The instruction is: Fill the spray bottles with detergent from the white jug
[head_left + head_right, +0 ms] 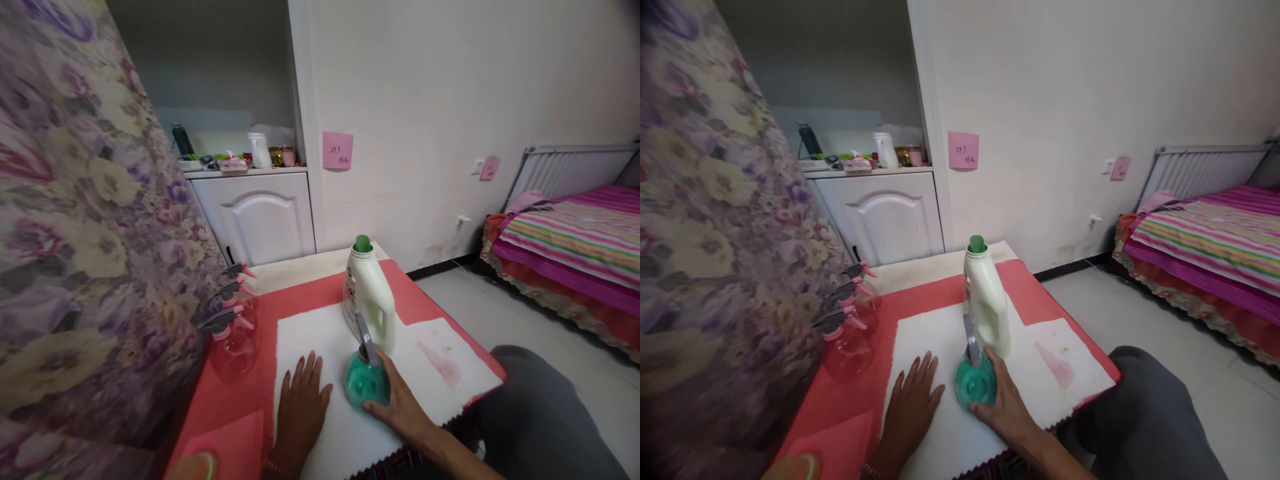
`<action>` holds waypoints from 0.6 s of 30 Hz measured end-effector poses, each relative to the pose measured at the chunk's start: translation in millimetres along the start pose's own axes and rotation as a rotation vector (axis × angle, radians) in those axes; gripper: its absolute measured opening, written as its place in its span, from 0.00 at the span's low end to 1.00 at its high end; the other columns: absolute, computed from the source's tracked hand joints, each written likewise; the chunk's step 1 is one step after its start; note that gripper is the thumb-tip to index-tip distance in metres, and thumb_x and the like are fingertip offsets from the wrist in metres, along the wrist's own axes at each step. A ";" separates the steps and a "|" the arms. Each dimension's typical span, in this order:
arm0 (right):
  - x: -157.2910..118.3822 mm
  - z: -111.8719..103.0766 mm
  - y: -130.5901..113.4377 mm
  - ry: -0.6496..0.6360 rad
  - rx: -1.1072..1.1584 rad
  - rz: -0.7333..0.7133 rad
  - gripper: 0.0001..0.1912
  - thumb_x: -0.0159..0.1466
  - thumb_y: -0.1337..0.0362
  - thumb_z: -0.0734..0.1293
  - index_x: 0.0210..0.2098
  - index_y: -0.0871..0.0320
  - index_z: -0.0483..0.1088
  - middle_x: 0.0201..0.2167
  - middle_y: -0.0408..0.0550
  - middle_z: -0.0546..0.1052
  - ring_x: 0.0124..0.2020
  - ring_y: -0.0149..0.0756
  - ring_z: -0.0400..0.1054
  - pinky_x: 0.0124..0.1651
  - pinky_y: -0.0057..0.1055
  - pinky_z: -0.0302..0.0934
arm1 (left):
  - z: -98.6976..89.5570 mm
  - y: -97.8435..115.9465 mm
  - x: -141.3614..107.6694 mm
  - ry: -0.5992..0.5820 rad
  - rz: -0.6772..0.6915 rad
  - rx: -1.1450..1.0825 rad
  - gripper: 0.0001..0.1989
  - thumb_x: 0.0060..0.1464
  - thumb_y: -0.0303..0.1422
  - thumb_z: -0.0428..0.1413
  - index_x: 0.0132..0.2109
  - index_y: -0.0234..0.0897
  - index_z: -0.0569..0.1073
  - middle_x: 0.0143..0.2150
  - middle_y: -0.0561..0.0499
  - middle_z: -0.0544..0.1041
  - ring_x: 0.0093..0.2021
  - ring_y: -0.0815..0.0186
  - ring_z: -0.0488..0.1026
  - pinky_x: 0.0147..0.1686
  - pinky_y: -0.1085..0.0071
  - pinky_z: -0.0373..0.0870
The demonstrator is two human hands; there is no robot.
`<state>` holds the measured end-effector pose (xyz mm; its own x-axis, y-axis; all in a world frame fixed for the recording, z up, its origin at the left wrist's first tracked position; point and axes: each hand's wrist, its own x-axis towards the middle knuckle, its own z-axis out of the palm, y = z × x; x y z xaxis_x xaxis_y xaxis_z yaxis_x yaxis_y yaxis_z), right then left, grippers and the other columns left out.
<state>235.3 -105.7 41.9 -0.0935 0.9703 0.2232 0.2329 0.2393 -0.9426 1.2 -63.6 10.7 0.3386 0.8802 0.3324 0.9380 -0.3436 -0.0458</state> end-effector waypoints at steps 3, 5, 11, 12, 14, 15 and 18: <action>0.5 0.0 -1.3 0.021 0.005 0.039 0.47 0.50 0.61 0.75 0.64 0.53 0.51 0.63 0.56 0.63 0.65 0.53 0.54 0.67 0.55 0.45 | 0.6 -1.4 0.4 -0.021 -0.048 0.004 0.27 0.62 0.43 0.45 0.64 0.35 0.63 0.67 0.42 0.62 0.66 0.48 0.60 0.60 0.46 0.59; 1.8 -0.1 -2.3 0.047 0.002 0.067 0.46 0.48 0.61 0.75 0.62 0.53 0.54 0.61 0.55 0.65 0.64 0.54 0.57 0.66 0.55 0.47 | 1.4 -3.0 0.3 -0.038 -0.092 0.005 0.30 0.61 0.45 0.46 0.64 0.32 0.63 0.67 0.40 0.61 0.66 0.47 0.59 0.60 0.45 0.59; 5.9 -1.6 -3.7 -0.105 0.110 -0.019 0.45 0.50 0.60 0.75 0.63 0.52 0.55 0.63 0.54 0.65 0.64 0.51 0.57 0.66 0.53 0.48 | -1.5 -9.4 -1.9 -0.061 -0.144 0.020 0.30 0.60 0.46 0.48 0.63 0.31 0.65 0.67 0.38 0.61 0.66 0.47 0.59 0.60 0.46 0.59; 6.7 -2.5 -4.7 -0.138 0.124 -0.022 0.46 0.50 0.59 0.76 0.64 0.52 0.54 0.63 0.54 0.64 0.64 0.51 0.57 0.66 0.53 0.48 | -2.3 -10.3 -2.1 -0.066 -0.144 0.021 0.30 0.60 0.45 0.48 0.63 0.32 0.65 0.67 0.38 0.61 0.66 0.47 0.59 0.60 0.46 0.59; 8.8 -5.6 -8.8 -0.196 0.159 -0.014 0.46 0.50 0.59 0.76 0.64 0.51 0.55 0.63 0.52 0.64 0.64 0.50 0.57 0.66 0.51 0.48 | -3.6 -11.7 -1.9 -0.078 -0.142 0.017 0.29 0.61 0.44 0.48 0.63 0.32 0.65 0.67 0.37 0.61 0.66 0.47 0.59 0.60 0.46 0.59; 10.2 -7.7 -11.8 -0.222 0.181 -0.013 0.46 0.50 0.59 0.76 0.64 0.51 0.55 0.63 0.51 0.65 0.64 0.50 0.58 0.66 0.49 0.48 | -4.0 -12.1 -1.6 -0.085 -0.143 0.014 0.29 0.60 0.44 0.48 0.63 0.32 0.65 0.67 0.37 0.61 0.66 0.47 0.59 0.60 0.46 0.60; 15.0 -15.1 -22.1 -0.287 0.213 -0.007 0.44 0.49 0.59 0.76 0.62 0.50 0.59 0.60 0.48 0.69 0.62 0.49 0.60 0.64 0.47 0.52 | -5.1 -12.3 0.1 -0.106 -0.153 0.005 0.29 0.60 0.44 0.49 0.63 0.32 0.65 0.67 0.37 0.62 0.66 0.47 0.59 0.60 0.46 0.59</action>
<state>243.4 -95.9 69.8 -0.3697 0.9117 0.1793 0.0270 0.2035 -0.9787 -10.7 -60.9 16.1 0.1973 0.9517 0.2352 0.9795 -0.2015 -0.0066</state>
